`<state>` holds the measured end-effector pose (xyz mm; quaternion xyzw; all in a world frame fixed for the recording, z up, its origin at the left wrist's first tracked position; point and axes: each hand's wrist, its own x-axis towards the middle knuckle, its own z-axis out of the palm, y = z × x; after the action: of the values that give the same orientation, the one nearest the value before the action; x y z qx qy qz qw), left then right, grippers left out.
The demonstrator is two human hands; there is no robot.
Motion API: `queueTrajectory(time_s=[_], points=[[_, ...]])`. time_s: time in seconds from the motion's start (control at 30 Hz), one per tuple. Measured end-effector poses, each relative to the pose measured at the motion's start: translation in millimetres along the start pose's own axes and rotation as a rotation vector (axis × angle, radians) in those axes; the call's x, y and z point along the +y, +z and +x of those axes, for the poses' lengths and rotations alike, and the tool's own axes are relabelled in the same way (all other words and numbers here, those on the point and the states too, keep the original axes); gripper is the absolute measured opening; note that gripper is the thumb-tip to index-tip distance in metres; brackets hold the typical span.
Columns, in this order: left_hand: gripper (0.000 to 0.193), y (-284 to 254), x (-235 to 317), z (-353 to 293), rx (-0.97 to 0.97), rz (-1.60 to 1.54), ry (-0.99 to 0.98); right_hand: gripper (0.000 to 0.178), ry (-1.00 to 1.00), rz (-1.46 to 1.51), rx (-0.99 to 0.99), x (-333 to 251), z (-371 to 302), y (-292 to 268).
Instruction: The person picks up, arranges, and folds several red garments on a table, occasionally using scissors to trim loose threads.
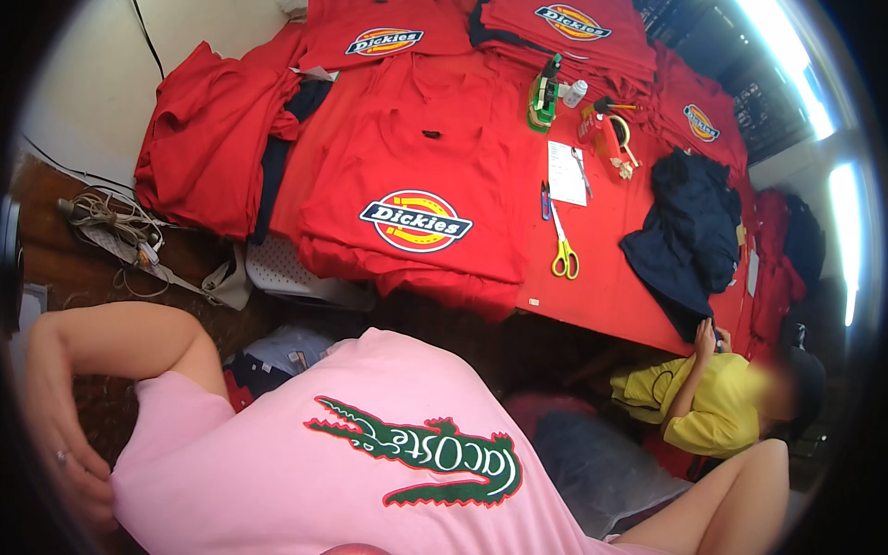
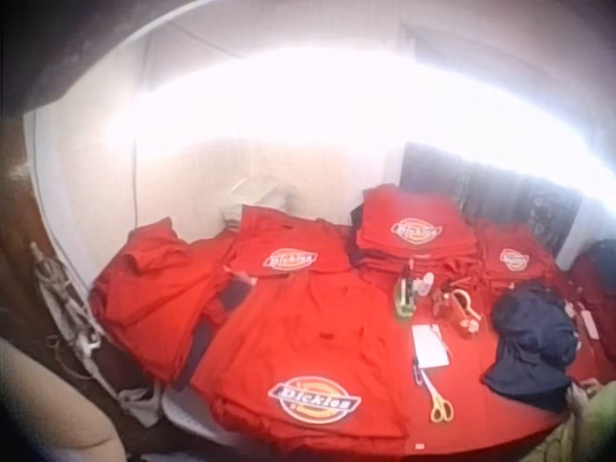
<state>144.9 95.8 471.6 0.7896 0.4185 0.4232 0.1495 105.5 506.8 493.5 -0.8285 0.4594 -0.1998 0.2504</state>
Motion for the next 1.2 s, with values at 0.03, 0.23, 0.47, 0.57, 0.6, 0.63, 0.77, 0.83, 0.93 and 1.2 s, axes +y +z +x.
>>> queueTrajectory(time_s=[0.03, 0.23, 0.47, 0.57, 0.6, 0.63, 0.77, 0.83, 0.93, 1.2], points=[[0.02, -1, -17, 5, -0.001, -0.043, 0.057, 0.025, -0.007, -0.006, -0.006, -4, 1, 3], [0.034, 13, -68, 17, -0.049, 0.032, 0.216, 0.023, -0.063, 0.001, -0.003, -7, -3, 13], [0.028, 51, -60, 29, 0.069, -0.085, 0.118, 0.022, -0.227, 0.094, 0.061, -19, -25, 25], [0.026, 65, -72, 1, 0.241, -0.181, 0.08, 0.023, -0.294, 0.228, 0.259, -23, -65, 43], [0.022, 67, -91, -22, 0.354, -0.24, 0.027, 0.02, -0.217, 0.252, 0.413, -15, -84, 56], [0.02, 74, -108, -55, 0.566, -0.274, -0.087, 0.017, -0.117, 0.266, 0.66, 3, -111, 80], [0.026, 100, -184, -186, 1.587, 0.006, -1.0, 0.019, 0.916, 0.336, 1.694, 175, -179, 200], [0.03, 146, -230, -288, 1.715, 0.329, -1.235, 0.028, 1.507, 0.338, 1.72, 261, -208, 273], [0.046, 192, -281, -335, 1.568, 0.712, -1.644, 0.028, 1.477, 0.456, 1.819, 330, -199, 339], [0.039, 185, -298, -340, 1.53, 0.535, -1.772, 0.026, 1.499, 0.358, 1.828, 377, -206, 388]])
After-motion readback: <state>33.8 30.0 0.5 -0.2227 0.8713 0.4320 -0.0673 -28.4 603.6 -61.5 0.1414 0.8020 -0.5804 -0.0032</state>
